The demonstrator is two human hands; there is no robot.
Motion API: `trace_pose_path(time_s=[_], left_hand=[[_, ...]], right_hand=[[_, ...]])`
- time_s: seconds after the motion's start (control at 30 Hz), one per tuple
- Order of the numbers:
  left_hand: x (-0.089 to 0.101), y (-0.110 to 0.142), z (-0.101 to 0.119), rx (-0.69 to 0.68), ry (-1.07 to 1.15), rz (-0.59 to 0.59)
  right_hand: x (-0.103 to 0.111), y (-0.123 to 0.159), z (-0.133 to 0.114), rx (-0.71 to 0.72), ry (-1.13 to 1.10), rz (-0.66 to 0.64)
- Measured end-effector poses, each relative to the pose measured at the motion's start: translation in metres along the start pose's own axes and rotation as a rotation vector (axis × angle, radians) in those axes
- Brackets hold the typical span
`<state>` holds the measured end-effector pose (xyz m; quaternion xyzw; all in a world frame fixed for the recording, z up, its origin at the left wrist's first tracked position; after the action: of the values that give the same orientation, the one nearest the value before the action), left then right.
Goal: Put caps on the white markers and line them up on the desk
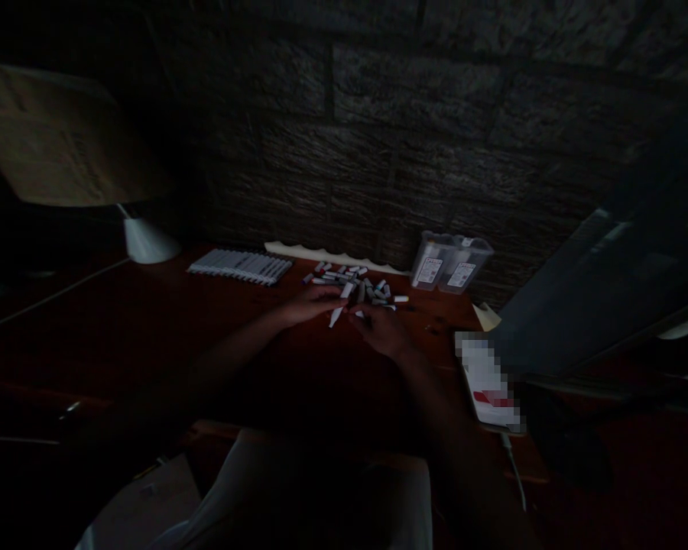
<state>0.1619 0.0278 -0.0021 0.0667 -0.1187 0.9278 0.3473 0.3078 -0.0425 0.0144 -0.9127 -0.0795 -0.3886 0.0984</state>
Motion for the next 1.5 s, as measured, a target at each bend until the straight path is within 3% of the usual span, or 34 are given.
trace_pose_path(time_s=[1.07,1.5], left_hand=[[-0.0017,-0.0005,0.0016,-0.033,-0.027,-0.037],[-0.0051,-0.0023,0.0010,-0.130,-0.252,-0.078]], right_hand=[[0.0024,-0.0014,-0.0011,0.010,0.033,0.028],[0.0008,0.0006,-0.0023,0.002,0.010,-0.018]])
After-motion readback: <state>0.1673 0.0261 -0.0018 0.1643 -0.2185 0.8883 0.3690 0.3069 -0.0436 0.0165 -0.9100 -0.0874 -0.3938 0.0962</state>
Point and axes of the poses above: each hand's wrist, its own y-axis away from the middle knuckle, its own x-axis out of the back of the hand, z = x × y, the point moved 6 cm from there along -y, towards the middle knuckle, and after that the axes turned 6 degrees about -x, right-handed, at the moved point
